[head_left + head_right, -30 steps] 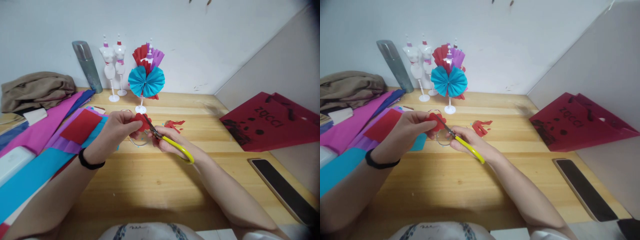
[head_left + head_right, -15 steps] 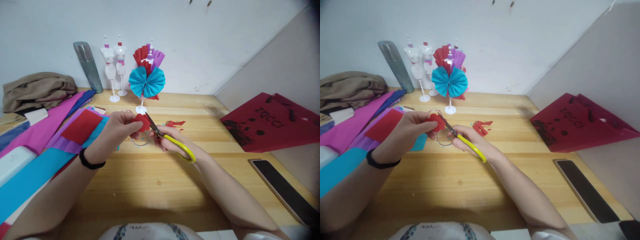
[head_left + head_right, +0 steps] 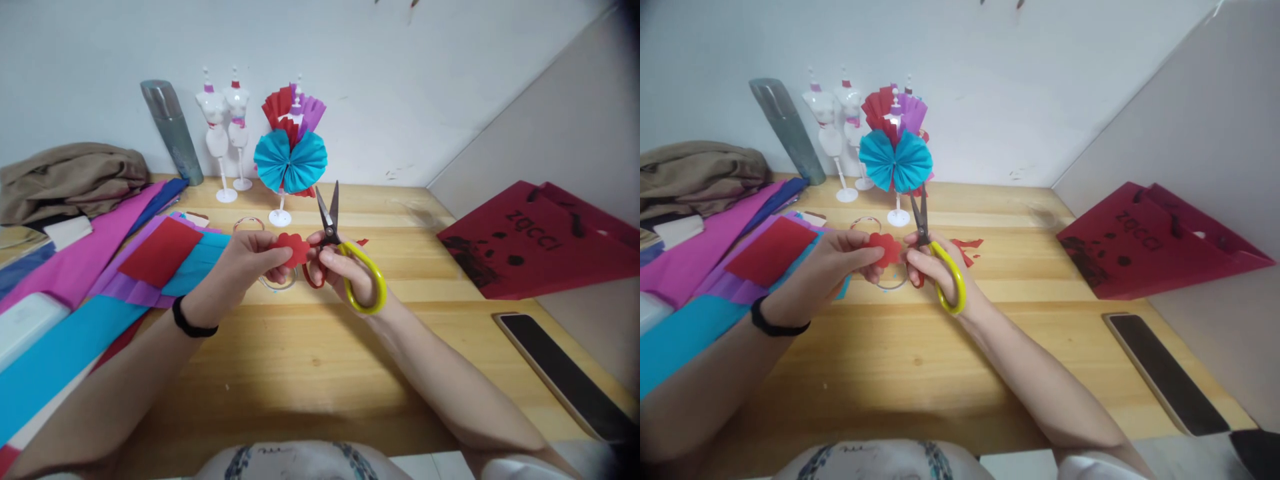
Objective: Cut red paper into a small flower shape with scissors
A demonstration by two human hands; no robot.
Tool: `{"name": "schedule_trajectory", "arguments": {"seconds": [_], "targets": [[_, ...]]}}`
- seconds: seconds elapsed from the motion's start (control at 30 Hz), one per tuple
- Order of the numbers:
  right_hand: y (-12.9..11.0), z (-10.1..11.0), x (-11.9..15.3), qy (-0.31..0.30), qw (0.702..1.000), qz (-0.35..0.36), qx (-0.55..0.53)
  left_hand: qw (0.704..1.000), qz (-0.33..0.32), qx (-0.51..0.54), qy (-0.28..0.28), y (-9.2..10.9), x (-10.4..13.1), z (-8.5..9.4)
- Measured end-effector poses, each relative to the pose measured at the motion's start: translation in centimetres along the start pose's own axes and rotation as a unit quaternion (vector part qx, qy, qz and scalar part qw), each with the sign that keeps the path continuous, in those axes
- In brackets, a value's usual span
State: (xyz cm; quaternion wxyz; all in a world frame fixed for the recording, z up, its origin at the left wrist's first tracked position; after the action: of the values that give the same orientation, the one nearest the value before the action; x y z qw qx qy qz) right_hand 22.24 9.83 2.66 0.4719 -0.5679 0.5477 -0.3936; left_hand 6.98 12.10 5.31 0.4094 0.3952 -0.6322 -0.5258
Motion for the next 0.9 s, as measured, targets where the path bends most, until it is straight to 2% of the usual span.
{"name": "schedule_trajectory", "arguments": {"seconds": [0.2, 0.43, 0.7, 0.8, 0.9], "targets": [[0.0, -0.2, 0.0, 0.032, 0.999, -0.006, 0.011, 0.999, 0.027, -0.034, -0.009, -1.2, -0.1, -0.8], [0.1, -0.3, -0.1, 0.030, 0.999, -0.018, 0.028, 0.997, 0.030, -0.069, -0.021, -1.5, 0.0, -1.1], [0.1, 0.6, -0.2, 0.096, 0.995, -0.021, 0.030, 0.998, 0.039, -0.027, -0.030, -1.8, 0.0, -0.8], [0.0, 0.7, -0.3, 0.092, 0.995, 0.002, 0.028, 0.998, 0.040, -0.040, -0.036, -2.4, -0.1, -1.2], [0.0, 0.4, -0.3, 0.068, 0.997, 0.021, 0.026, 1.000, 0.014, -0.022, -0.004, -3.0, -0.4, -1.1]]}}
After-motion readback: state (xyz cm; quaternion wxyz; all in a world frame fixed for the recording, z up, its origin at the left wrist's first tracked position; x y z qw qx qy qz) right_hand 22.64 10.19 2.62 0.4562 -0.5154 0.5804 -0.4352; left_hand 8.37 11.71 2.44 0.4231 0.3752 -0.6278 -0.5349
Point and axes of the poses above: each hand's wrist, its own x-axis away from the middle knuckle, its own z-axis out of the back of the hand, y = z × x, the point moved 9 cm from there along -x, towards the middle knuckle, and after that the axes turned 4 degrees about y, right-handed, at the moved point
